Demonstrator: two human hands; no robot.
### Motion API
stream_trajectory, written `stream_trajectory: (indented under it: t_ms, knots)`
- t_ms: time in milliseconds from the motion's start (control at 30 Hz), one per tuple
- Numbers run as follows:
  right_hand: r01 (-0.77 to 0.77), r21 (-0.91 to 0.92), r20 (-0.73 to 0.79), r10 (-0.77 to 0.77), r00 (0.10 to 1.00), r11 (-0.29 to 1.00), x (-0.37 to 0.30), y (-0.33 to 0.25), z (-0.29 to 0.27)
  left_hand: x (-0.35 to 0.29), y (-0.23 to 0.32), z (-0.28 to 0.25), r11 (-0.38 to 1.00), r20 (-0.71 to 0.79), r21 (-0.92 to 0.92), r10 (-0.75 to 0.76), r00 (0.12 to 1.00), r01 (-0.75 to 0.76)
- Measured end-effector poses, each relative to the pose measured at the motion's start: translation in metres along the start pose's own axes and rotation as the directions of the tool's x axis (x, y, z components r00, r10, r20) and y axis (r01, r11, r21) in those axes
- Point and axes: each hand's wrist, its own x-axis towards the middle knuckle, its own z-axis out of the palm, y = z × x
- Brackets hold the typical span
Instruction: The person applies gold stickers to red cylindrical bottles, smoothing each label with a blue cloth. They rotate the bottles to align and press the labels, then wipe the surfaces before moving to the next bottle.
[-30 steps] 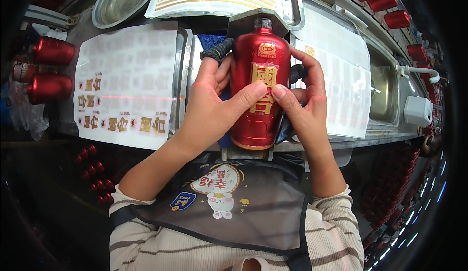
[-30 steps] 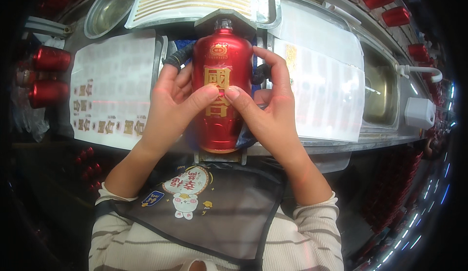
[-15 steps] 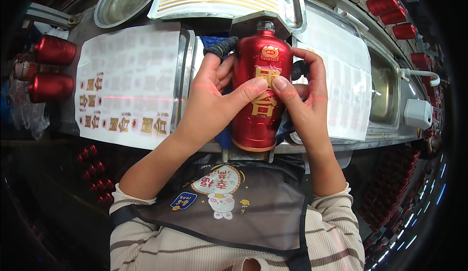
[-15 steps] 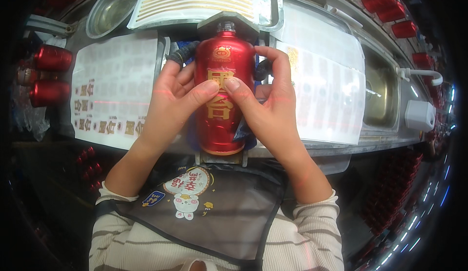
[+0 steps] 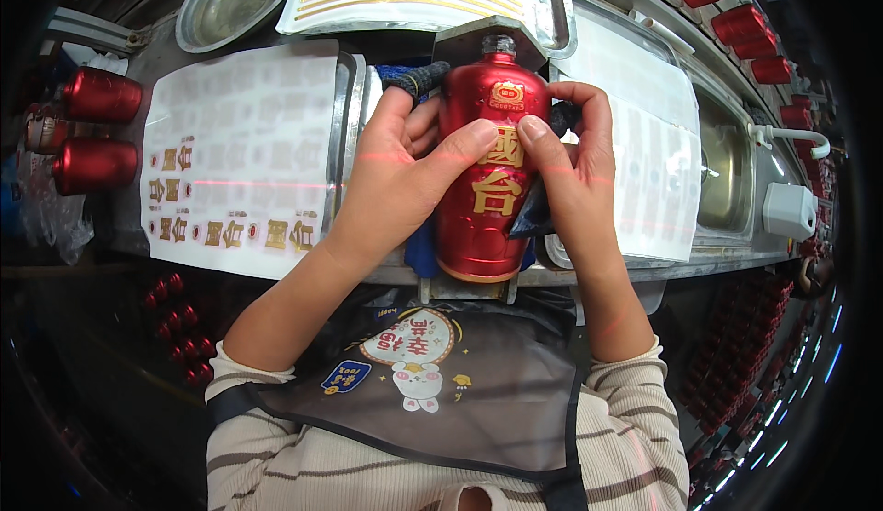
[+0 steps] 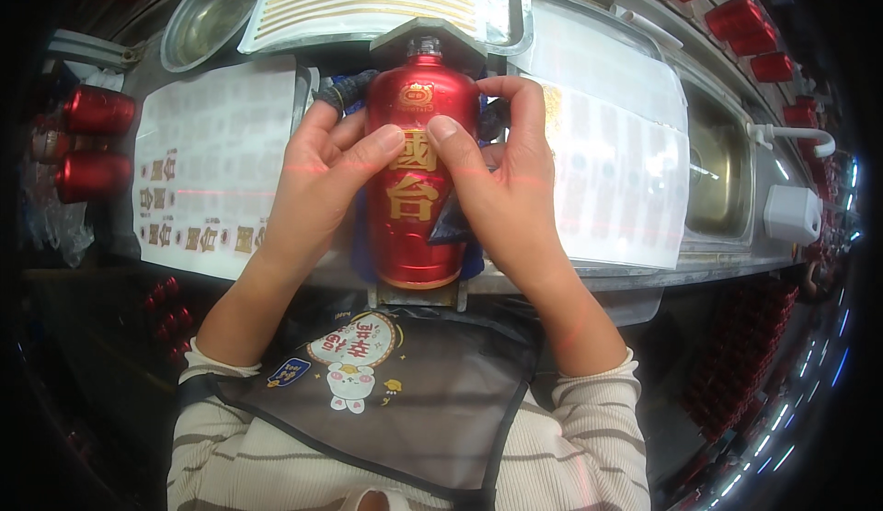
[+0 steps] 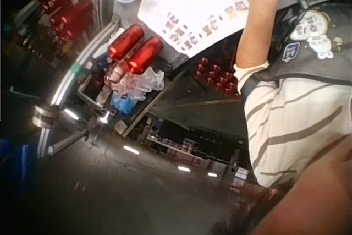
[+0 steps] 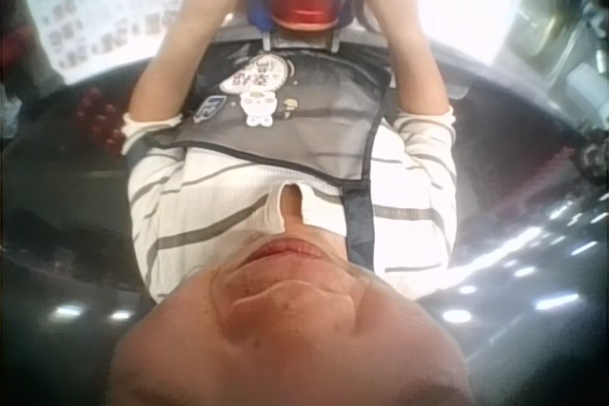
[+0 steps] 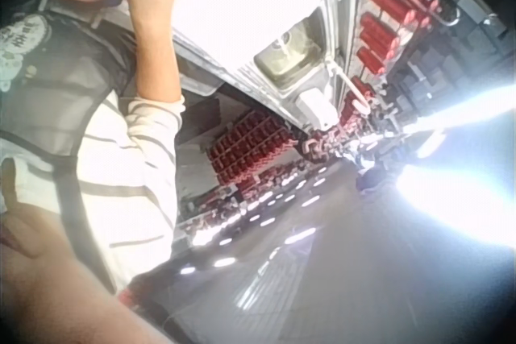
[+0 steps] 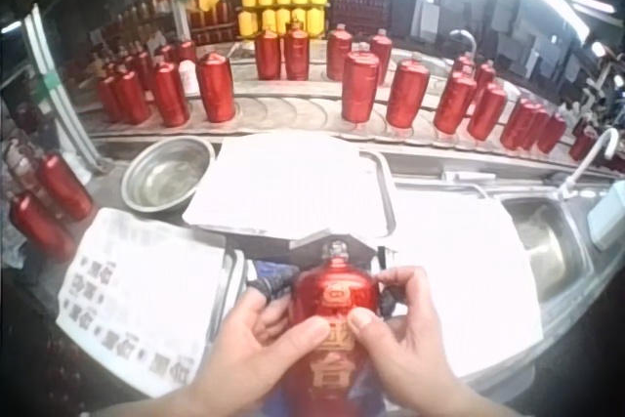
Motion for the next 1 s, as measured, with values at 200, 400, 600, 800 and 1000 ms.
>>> stream_trajectory:
  t_ms: [200, 400, 600, 800, 1000]
  knots:
    - [0.09, 0.016, 0.005, -0.09, 0.996, 0.996, -0.001, 0.006, 0.0, 0.007, 0.005, 0.012, 0.989, -0.01, 0.144, 0.046, 0.999, -0.044]
    - [0.002, 0.091, 0.096, -0.011, 0.995, 0.996, -0.002, 0.008, -0.016, 0.006, 0.003, 0.008, 0.992, -0.004, 0.122, 0.041, 0.999, -0.04]
    - [-0.045, 0.115, 0.125, 0.031, 0.992, 0.992, -0.034, 0.015, -0.016, -0.029, -0.012, -0.012, 0.992, 0.045, 0.12, -0.033, 0.998, 0.027]
    - [-0.034, 0.171, 0.155, 0.008, 0.988, 0.985, -0.032, 0.021, -0.021, -0.029, -0.008, -0.015, 0.988, 0.099, 0.151, -0.037, 0.994, 0.022]
    - [-0.023, 0.093, 0.118, 0.012, 0.993, 0.995, -0.035, 0.016, -0.015, -0.028, -0.004, -0.016, 0.996, 0.095, 0.07, -0.061, 0.994, 0.054]
